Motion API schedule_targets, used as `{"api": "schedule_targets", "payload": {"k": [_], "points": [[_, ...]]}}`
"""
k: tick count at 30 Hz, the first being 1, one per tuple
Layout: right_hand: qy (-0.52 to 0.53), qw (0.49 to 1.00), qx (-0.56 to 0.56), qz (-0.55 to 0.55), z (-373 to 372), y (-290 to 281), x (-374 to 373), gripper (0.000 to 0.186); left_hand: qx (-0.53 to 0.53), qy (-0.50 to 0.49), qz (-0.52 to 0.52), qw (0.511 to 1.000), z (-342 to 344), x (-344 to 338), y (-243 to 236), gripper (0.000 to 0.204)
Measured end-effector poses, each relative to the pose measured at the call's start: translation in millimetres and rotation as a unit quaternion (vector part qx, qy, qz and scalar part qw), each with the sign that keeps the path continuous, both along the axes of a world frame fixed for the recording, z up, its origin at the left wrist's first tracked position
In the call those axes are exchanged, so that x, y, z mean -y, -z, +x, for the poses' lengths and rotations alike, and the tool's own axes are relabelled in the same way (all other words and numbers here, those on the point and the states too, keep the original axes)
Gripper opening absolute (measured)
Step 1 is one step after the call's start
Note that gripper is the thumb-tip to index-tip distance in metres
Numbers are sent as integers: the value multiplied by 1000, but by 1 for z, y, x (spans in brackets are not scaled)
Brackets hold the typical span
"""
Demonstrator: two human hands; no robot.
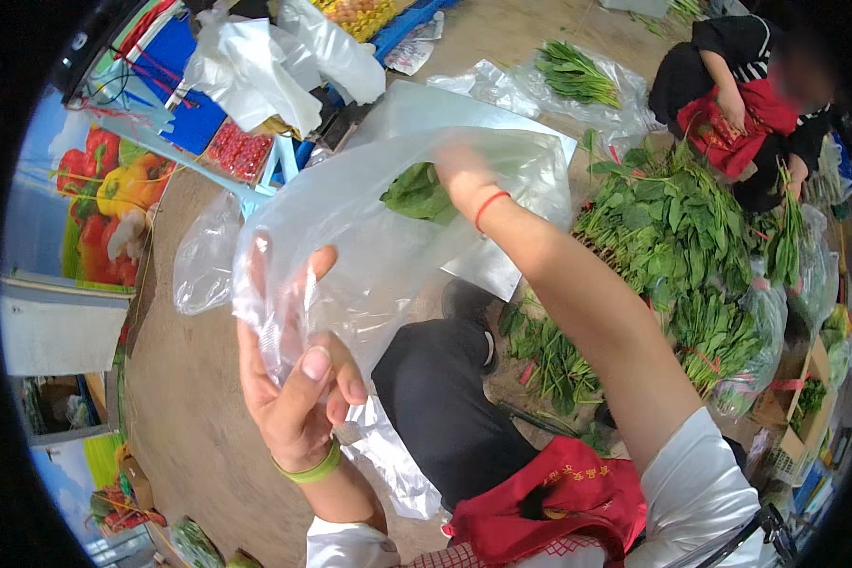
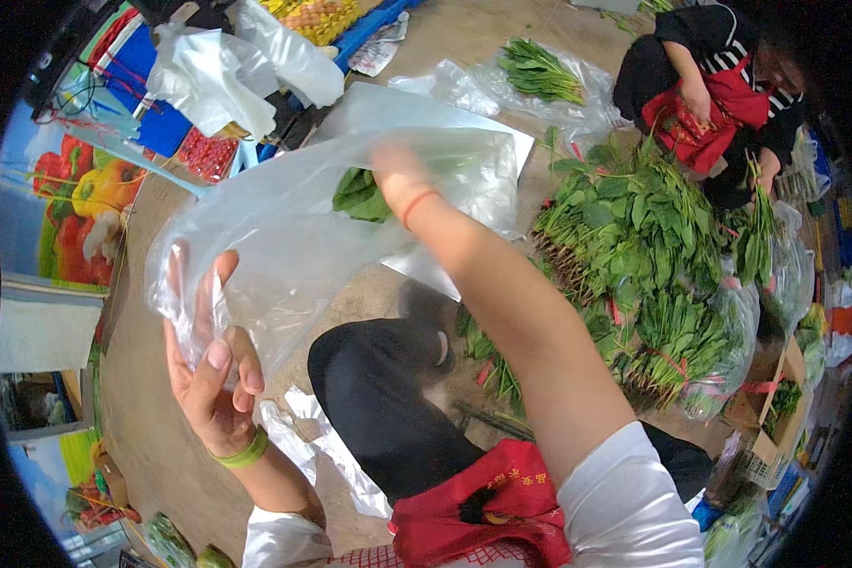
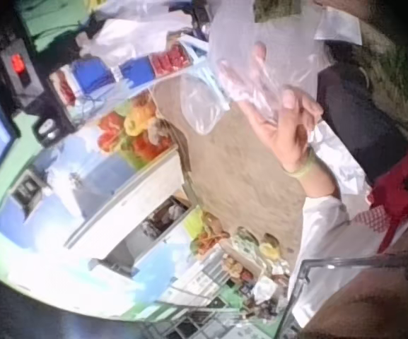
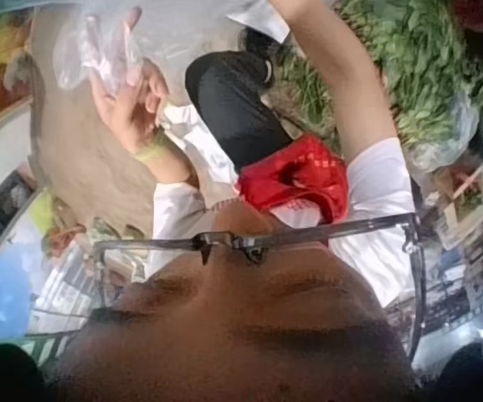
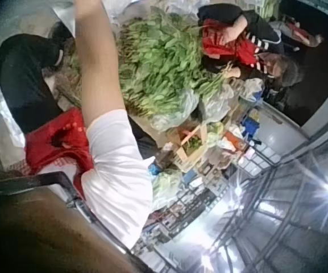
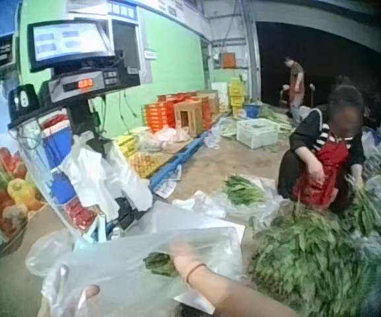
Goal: The person sits on the floor and repeatedly picks up bunches of leafy green vegetables, removes rubber bands, separates stems, and places them into plastic bags. The person also handles rubber bands and plastic bags while organizing the produce.
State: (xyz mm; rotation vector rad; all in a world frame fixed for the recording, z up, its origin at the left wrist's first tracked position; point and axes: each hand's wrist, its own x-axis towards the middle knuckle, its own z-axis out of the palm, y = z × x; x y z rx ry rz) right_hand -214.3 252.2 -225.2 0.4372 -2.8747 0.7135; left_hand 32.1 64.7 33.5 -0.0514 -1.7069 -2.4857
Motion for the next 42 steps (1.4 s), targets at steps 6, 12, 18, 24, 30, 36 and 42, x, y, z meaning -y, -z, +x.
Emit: {"api": "schedule_targets", "payload": {"k": [6,12,18,24,30,36,42], "points": [[29,967,-182,-174,158,-38,-53,35,5,-82,-116,990,3,12,31,90],[235,880,382,-156,453,146,-158,45,-451,-438,-310,713,39,43,88,28],[505,642,497,-292,520,305,-231,39,-225,50,-402,886,18,-191,103,43],[660,509,204,-513,453,323,-206,68,-72,259,-347,898,-27,-245,165,40],[794,493,165,-316,454,414,-220,67,-16,321,-358,877,-42,-272,186,32],[729,510,179,-420,479,351,-239,36,17,355,-351,866,-42,-279,185,27],[603,483,149,-617,481,222,-265,21,91,468,-256,841,-22,-278,205,27]]}}
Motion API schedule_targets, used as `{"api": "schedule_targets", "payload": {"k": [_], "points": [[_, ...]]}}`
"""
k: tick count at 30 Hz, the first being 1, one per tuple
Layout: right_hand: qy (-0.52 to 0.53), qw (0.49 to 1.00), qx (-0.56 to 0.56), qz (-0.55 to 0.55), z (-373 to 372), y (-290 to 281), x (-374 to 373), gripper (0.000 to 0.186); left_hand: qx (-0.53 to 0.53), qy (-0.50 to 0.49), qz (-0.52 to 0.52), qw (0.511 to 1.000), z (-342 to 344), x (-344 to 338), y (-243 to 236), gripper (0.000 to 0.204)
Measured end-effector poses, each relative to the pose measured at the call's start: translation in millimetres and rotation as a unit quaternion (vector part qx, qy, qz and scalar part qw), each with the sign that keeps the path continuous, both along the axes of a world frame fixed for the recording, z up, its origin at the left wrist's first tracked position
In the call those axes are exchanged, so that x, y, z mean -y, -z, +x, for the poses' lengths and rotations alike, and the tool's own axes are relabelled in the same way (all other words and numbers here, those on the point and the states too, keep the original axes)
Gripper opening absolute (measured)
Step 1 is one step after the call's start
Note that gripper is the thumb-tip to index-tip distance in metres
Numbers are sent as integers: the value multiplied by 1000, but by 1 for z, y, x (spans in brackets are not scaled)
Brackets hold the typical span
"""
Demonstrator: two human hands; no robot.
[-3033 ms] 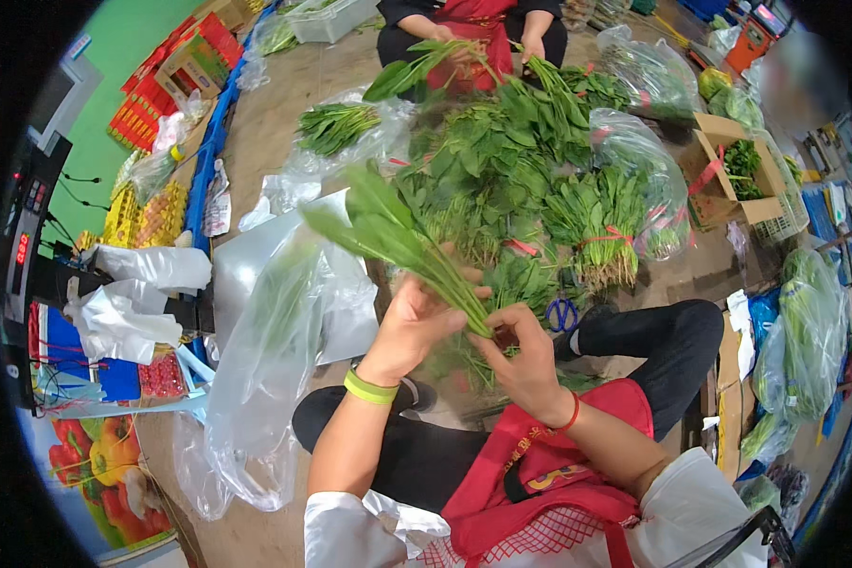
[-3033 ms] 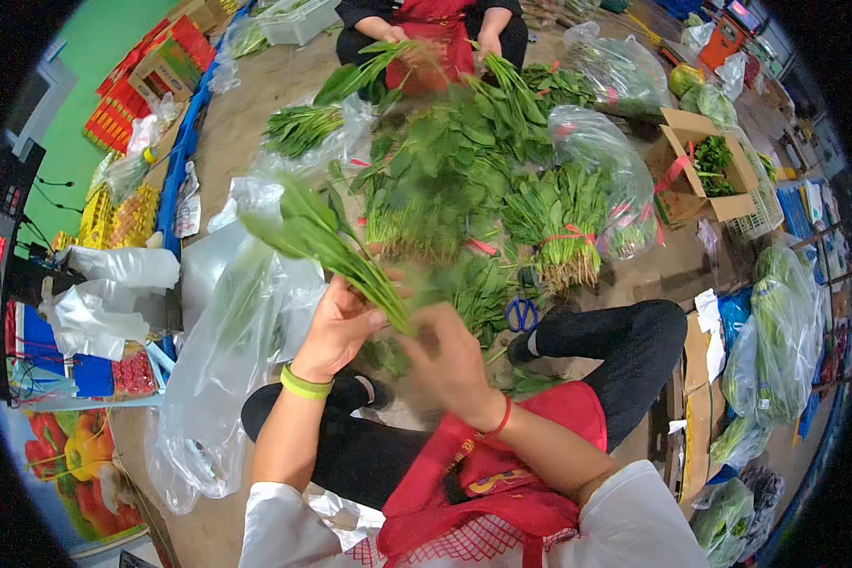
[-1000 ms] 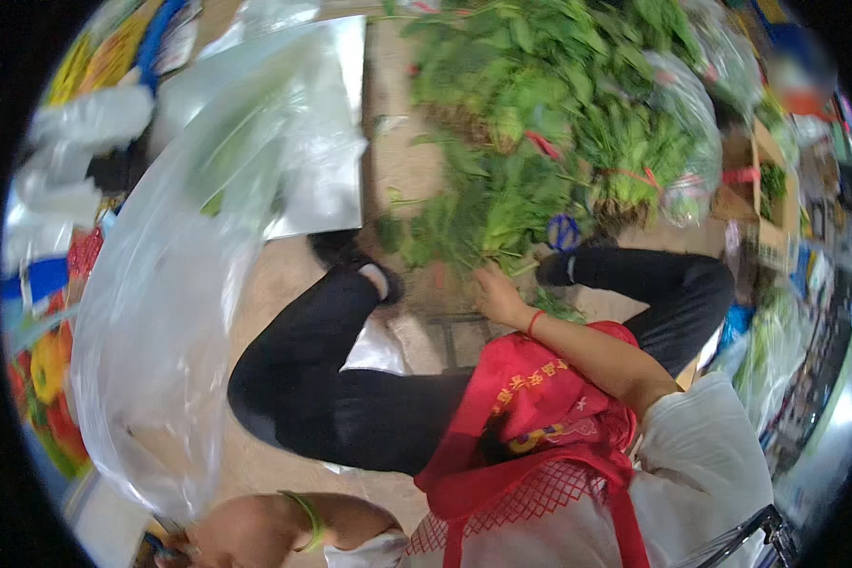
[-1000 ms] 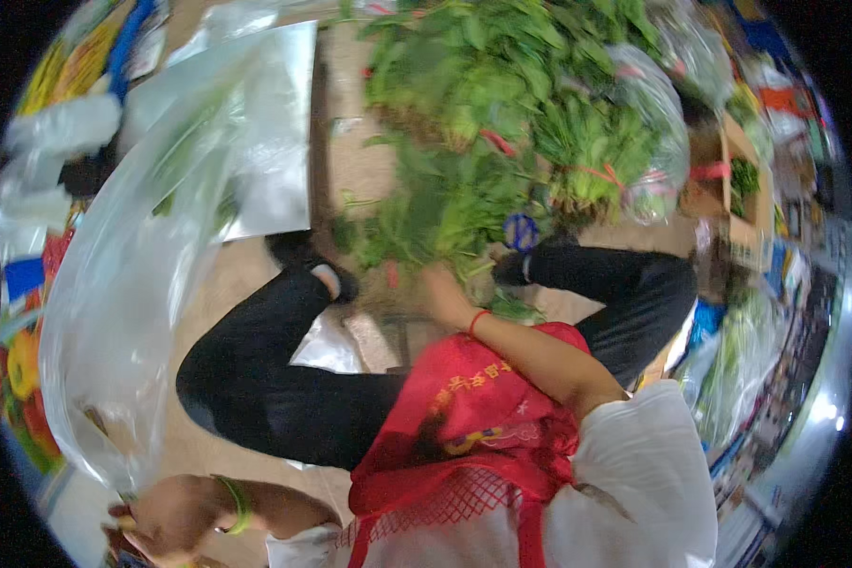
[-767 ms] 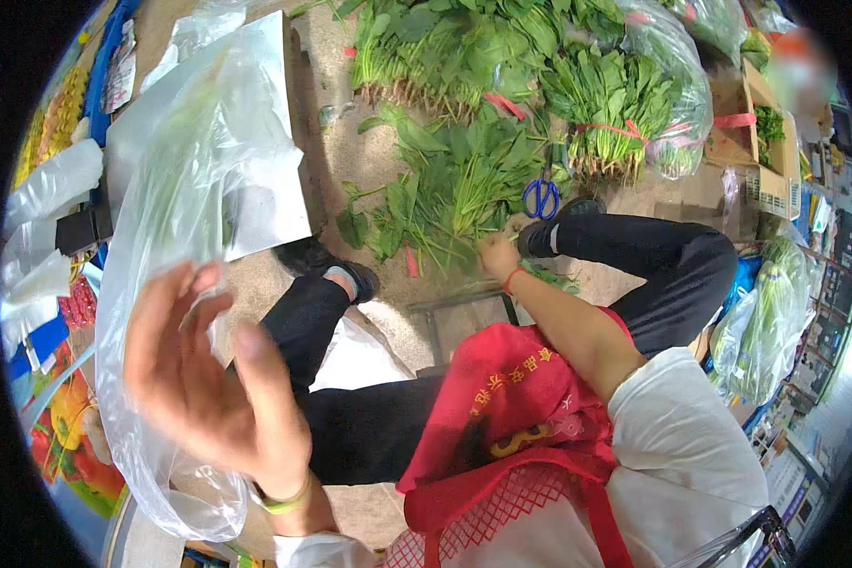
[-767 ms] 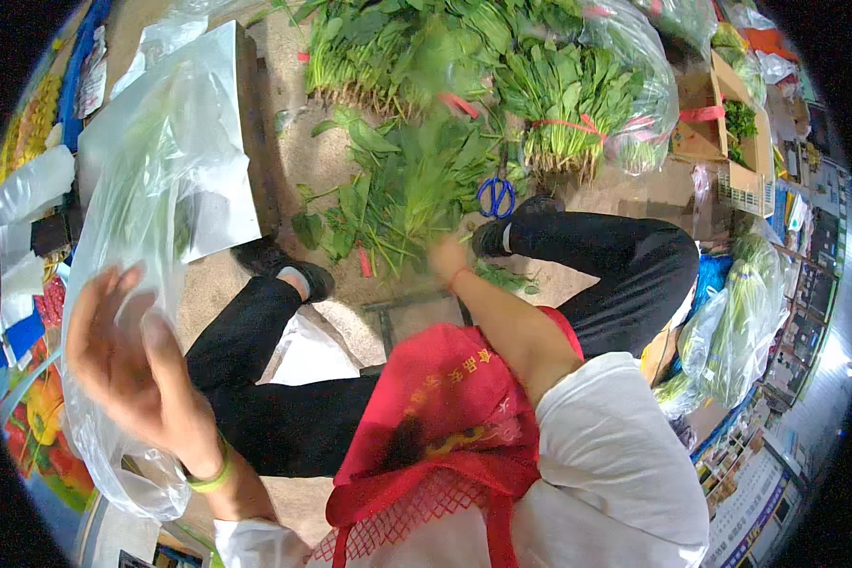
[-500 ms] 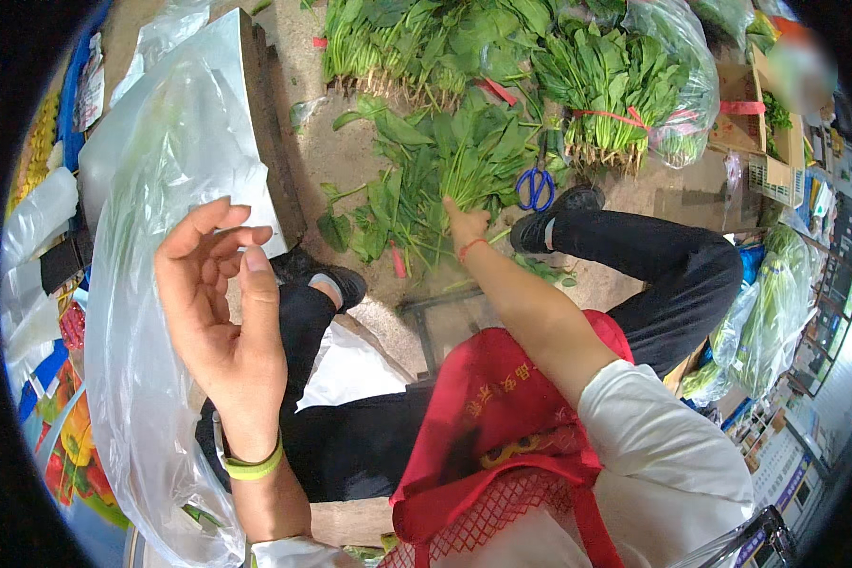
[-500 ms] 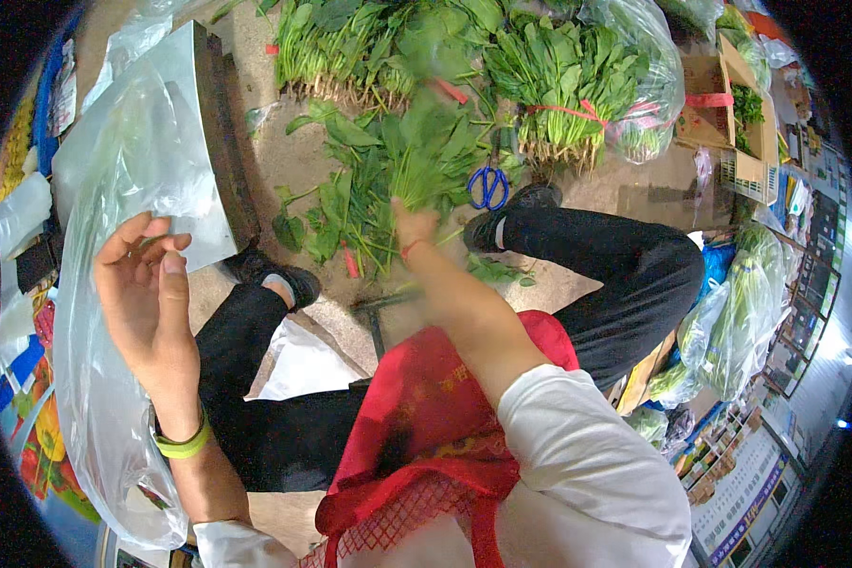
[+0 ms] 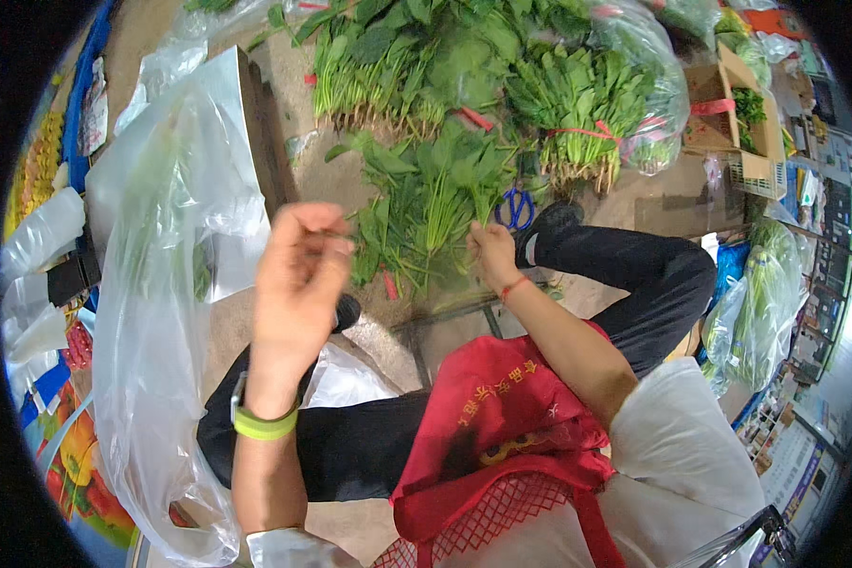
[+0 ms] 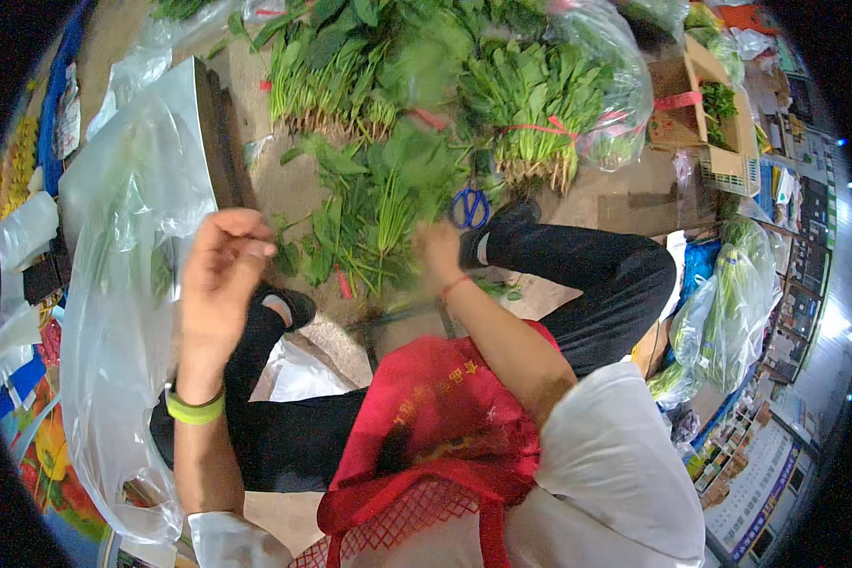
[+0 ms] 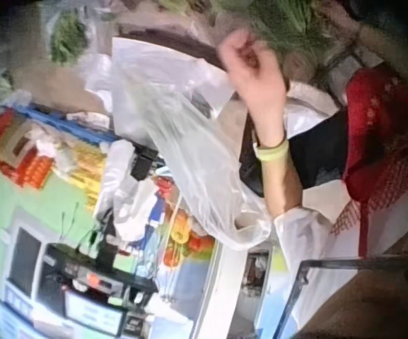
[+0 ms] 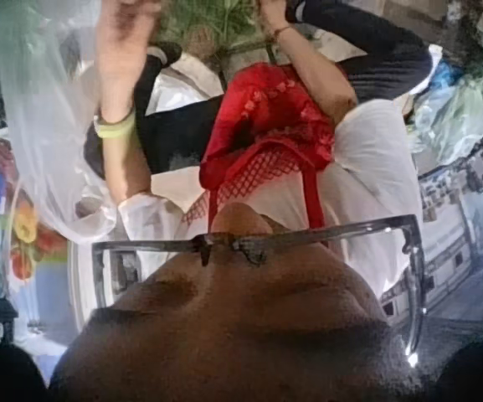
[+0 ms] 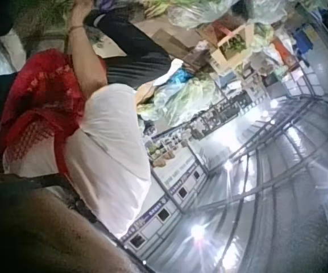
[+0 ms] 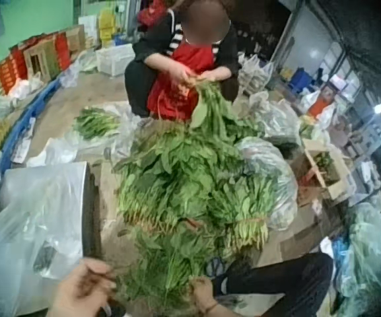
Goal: The person sits on the floor and repeatedly picks up bunches of leafy green vegetables, removes rubber bands, separates stems, and places them into plastic bags. The person also handles rubber bands and plastic bags while organizing the produce.
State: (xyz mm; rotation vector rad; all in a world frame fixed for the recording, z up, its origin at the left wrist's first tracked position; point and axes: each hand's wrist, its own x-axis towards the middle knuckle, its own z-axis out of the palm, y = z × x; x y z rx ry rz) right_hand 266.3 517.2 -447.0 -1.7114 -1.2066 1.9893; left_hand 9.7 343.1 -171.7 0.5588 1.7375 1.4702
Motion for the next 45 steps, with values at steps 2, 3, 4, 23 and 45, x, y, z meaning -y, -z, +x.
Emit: {"api": "schedule_targets", "payload": {"k": [2,3,4,23,45], "points": [[-49,997,-55,-12,-9,-64,0,17,8,80,-57,995,14,0,17,31],[-45,997,-58,5,-18,-100,3,15,21,125,-76,989,19,-4,15,33],[-44,997,-65,18,-28,-139,13,15,31,167,-98,981,26,-7,9,36],[-114,940,-304,104,-64,-320,88,27,118,109,179,971,19,0,-75,48],[64,926,-257,270,-101,-314,63,19,237,-134,132,953,32,24,-45,45]]}}
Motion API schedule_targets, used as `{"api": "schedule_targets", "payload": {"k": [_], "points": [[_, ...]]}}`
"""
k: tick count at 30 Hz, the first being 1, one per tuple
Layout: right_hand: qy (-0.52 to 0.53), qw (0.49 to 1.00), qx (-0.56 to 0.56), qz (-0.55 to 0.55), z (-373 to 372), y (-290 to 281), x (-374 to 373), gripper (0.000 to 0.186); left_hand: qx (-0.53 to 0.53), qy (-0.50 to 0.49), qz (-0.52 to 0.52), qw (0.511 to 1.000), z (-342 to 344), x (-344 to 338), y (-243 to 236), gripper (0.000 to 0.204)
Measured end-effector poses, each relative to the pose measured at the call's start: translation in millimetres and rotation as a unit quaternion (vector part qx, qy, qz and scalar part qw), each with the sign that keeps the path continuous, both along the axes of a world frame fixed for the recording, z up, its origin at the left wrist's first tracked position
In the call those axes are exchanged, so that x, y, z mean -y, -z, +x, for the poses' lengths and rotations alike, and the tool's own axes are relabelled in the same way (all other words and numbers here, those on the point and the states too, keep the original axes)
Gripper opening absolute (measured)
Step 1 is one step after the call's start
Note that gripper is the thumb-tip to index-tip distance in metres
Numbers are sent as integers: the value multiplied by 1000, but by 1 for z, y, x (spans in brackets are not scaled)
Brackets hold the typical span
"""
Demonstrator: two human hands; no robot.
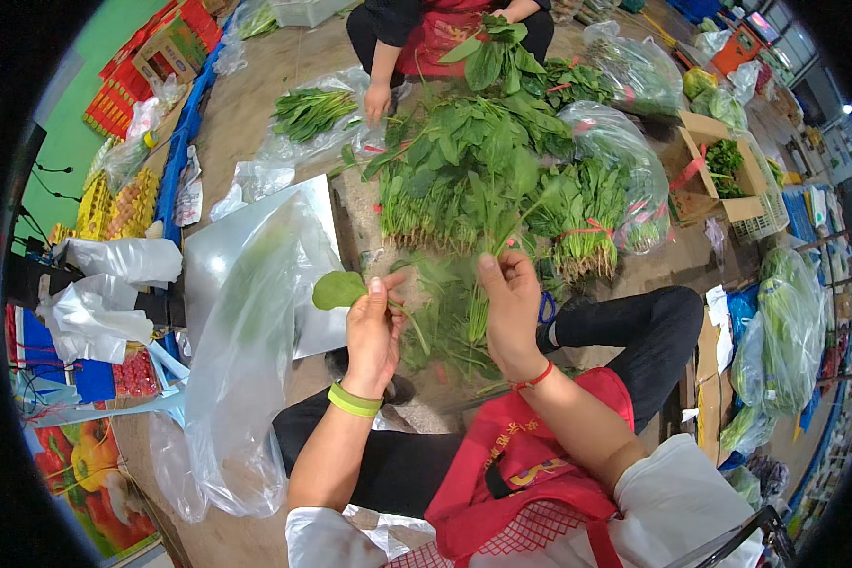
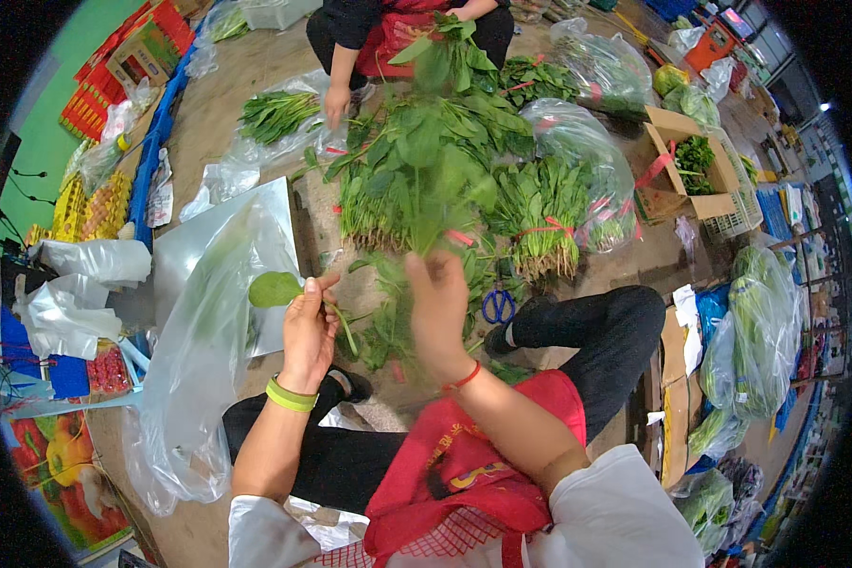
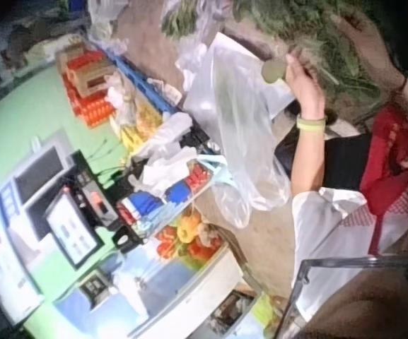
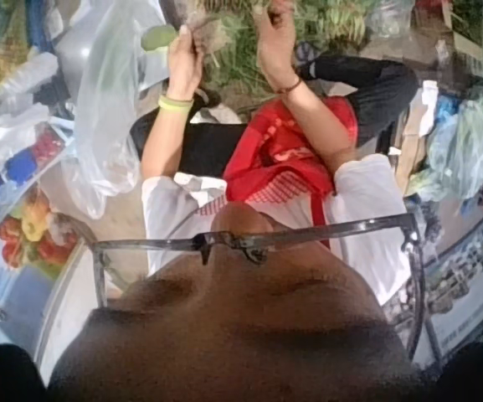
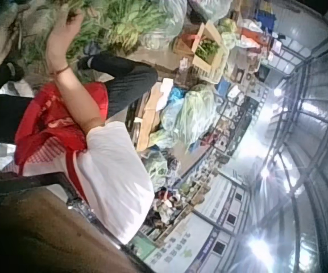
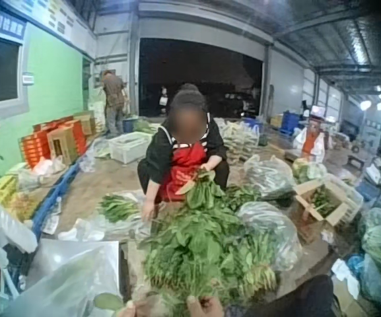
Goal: The person sits on the floor and repeatedly picks up bunches of leafy green vegetables, removes rubber bands, separates stems, and places them into plastic bags. The person also handles rubber bands and plastic bags while organizing the produce.
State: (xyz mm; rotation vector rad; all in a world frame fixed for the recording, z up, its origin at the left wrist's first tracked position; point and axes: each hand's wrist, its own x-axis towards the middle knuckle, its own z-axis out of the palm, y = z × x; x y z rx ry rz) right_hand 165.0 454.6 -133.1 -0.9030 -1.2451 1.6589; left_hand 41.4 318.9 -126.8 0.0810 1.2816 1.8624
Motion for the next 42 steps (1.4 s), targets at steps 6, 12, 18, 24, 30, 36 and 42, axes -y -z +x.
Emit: {"api": "schedule_targets", "payload": {"k": [6,12,18,24,30,36,42], "points": [[-25,995,51,84,4,-27,-4,23,113,90,-156,977,9,8,37,43],[-122,984,92,91,8,-38,21,24,-10,224,76,971,7,-7,-5,53],[-166,980,55,93,6,-30,39,18,56,142,118,981,3,-8,-13,25],[-117,993,-23,24,0,-27,49,14,27,85,153,984,5,-6,-9,19],[-53,998,-30,-33,-14,-15,45,16,-38,4,182,982,0,-2,-4,12],[-110,982,102,-115,-40,-10,6,27,-70,12,170,983,-4,5,-7,13],[-329,936,61,111,-56,-65,1,34,-127,46,62,989,-2,11,-7,16]]}}
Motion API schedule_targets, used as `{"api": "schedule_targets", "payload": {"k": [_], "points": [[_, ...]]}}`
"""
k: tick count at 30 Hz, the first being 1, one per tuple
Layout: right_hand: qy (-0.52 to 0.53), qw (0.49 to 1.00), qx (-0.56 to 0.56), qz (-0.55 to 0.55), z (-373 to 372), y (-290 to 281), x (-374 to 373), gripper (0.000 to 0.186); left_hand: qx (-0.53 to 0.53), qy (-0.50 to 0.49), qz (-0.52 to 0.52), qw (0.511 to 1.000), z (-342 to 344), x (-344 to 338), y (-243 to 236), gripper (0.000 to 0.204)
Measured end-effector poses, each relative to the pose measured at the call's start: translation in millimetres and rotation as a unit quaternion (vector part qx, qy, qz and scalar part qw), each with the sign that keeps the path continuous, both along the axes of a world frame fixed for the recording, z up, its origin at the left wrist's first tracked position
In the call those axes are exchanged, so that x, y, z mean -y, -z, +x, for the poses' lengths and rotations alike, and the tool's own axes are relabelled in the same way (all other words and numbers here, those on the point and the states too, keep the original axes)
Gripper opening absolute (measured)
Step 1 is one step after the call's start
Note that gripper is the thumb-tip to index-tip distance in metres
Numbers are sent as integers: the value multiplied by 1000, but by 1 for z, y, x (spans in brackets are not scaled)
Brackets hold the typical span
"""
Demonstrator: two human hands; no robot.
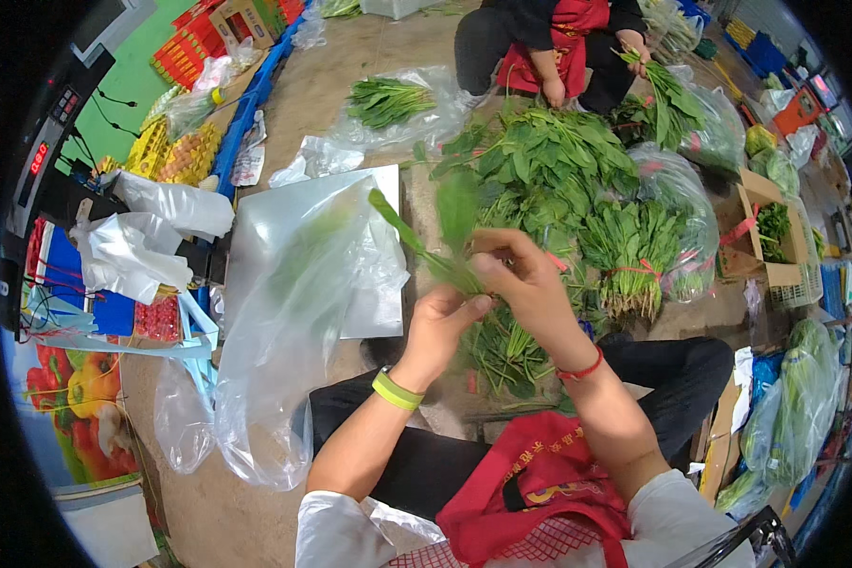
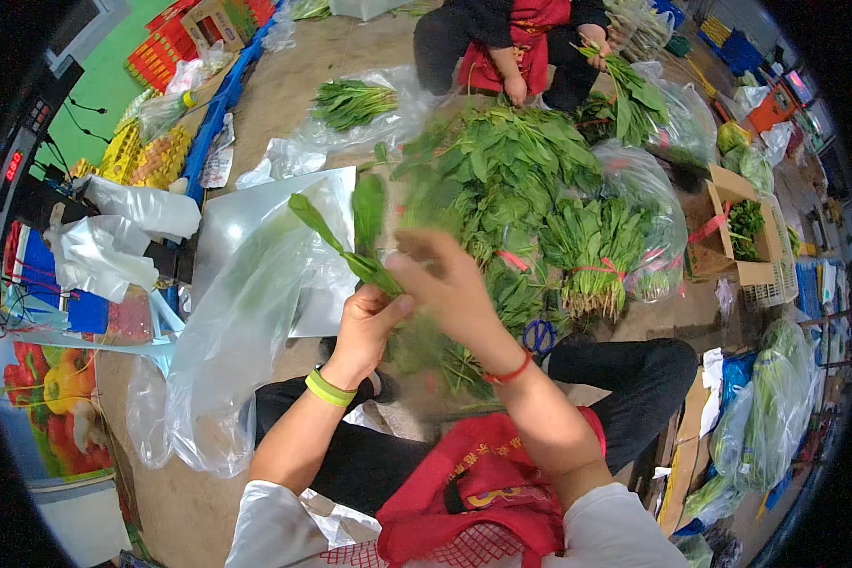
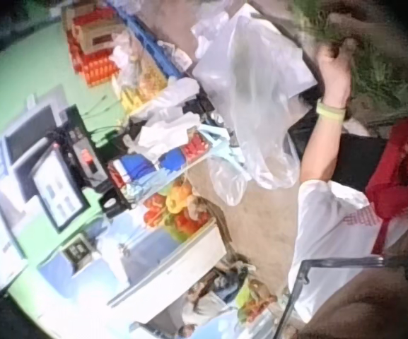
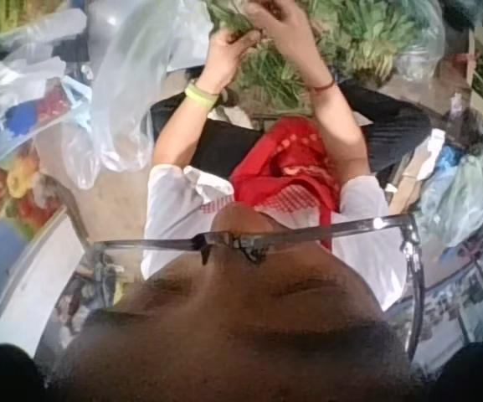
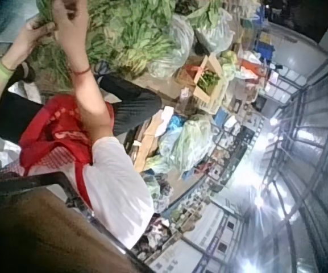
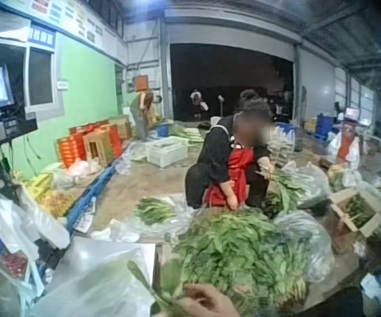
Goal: The person sits on the floor and repeatedly picks up bunches of leafy green vegetables, removes rubber bands, separates stems, and places them into plastic bags. The person also handles rubber bands and plastic bags while organizing the produce.
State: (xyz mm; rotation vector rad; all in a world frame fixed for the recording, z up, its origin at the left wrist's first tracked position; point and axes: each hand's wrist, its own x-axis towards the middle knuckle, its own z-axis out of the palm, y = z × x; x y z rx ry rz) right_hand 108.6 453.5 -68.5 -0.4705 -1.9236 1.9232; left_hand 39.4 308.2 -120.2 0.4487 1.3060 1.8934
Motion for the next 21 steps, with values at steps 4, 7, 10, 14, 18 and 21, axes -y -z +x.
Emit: {"api": "schedule_targets", "payload": {"k": [4,7,10,14,18,21], "points": [[-12,1000,-7,-28,-18,5,-2,33,-27,16,-22,999,0,-3,0,17],[4,999,3,-42,-17,11,-4,31,-35,18,-32,999,0,-2,-2,16],[7,998,14,-52,-14,5,-3,29,-41,13,-41,998,1,-2,-2,14],[0,997,-1,-74,-11,-4,-1,28,-38,12,-39,998,1,-2,-3,16],[-2,996,-48,-76,-11,0,0,28,-43,16,-35,998,1,-4,0,20],[2,997,-51,-52,-11,6,-3,29,-26,17,-24,999,3,-6,-5,21]]}}
